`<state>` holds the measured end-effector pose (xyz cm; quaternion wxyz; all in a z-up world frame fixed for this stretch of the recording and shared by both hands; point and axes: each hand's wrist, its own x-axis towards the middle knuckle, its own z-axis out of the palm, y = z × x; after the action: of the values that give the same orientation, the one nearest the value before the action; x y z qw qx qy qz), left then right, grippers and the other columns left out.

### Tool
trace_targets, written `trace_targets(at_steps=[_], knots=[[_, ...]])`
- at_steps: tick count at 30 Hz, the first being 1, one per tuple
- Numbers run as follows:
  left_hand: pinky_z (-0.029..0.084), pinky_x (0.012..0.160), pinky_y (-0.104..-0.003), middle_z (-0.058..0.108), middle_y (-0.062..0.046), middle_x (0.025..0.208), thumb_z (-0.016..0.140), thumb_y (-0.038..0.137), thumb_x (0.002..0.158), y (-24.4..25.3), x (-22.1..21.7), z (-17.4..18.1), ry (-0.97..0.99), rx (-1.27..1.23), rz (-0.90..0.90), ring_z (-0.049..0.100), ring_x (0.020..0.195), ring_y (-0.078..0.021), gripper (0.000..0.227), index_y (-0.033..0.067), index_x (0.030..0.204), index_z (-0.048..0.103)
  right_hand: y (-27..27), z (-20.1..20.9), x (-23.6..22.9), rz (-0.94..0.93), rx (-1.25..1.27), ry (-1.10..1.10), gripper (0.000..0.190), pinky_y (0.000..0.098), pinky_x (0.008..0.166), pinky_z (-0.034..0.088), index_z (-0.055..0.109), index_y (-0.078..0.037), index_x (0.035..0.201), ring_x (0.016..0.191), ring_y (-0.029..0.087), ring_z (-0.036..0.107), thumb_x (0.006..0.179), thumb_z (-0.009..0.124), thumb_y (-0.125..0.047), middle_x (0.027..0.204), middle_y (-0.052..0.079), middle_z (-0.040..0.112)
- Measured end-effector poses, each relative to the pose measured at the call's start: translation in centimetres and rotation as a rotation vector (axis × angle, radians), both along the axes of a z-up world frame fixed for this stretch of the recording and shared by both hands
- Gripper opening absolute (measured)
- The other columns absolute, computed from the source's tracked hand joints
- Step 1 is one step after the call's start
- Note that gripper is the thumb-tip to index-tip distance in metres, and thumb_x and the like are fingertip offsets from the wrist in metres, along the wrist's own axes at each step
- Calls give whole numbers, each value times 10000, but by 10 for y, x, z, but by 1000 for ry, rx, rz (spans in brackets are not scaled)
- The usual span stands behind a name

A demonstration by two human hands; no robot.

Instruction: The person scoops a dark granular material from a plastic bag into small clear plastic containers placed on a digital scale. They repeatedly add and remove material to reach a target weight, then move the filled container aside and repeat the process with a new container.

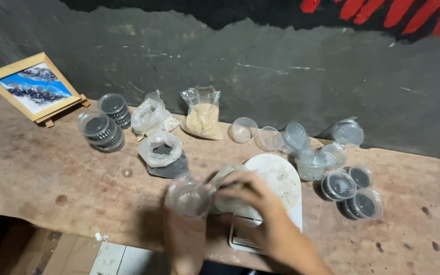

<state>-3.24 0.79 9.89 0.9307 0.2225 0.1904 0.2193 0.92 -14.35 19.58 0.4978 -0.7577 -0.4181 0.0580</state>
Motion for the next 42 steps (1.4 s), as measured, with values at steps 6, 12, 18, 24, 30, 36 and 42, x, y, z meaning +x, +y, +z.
trace_targets(at_steps=[6,12,18,24,30,36,42], knots=[[544,740,-442,688,-250,969,330,586,1045,17,18,-5,231,34,76,647,814,-328,639,18,1102,616,-7,-31,44,-396,-549,-419,169,626,963,458,806,-98,913,1173,488,425,822,808,-240,1389,183,489],[544,891,-489,657,-205,1052,323,664,987,2,36,-69,33,40,214,706,956,-458,707,17,1121,576,-2,-36,44,-331,-722,-277,230,562,814,502,761,-64,974,1040,434,442,822,820,-226,1352,168,461],[541,938,-480,720,-335,946,231,598,1026,-9,37,-68,24,114,216,707,984,-447,672,26,1012,585,1,-30,38,-330,-342,-349,155,472,860,487,727,-76,848,1046,374,473,889,767,-219,1315,104,529],[562,898,-473,723,-307,947,261,494,1076,-11,29,-88,43,98,340,706,959,-418,614,11,1043,638,2,-52,42,-476,-467,-807,169,607,931,443,707,-117,994,1173,483,455,834,720,-172,1402,110,537],[507,966,-522,698,-229,1020,469,502,1008,-35,18,-78,-333,-12,368,655,1041,-378,497,36,1029,642,6,-44,62,-375,-674,-329,270,657,931,354,768,-67,698,1177,508,322,769,875,-304,1546,170,264],[417,1090,-531,582,-304,1254,413,464,1046,-35,27,-94,-616,16,352,558,1200,-396,528,-20,1202,555,29,-22,76,-232,-744,-75,253,618,1015,275,808,-75,721,1235,418,305,875,763,-270,1575,39,271],[282,1259,-447,622,-105,1429,625,285,1051,-20,41,-178,1040,1748,933,500,1402,-258,402,62,1385,605,51,-31,93,-78,-848,-131,517,666,1100,215,765,-31,790,1307,399,255,991,570,-465,1535,58,248]])
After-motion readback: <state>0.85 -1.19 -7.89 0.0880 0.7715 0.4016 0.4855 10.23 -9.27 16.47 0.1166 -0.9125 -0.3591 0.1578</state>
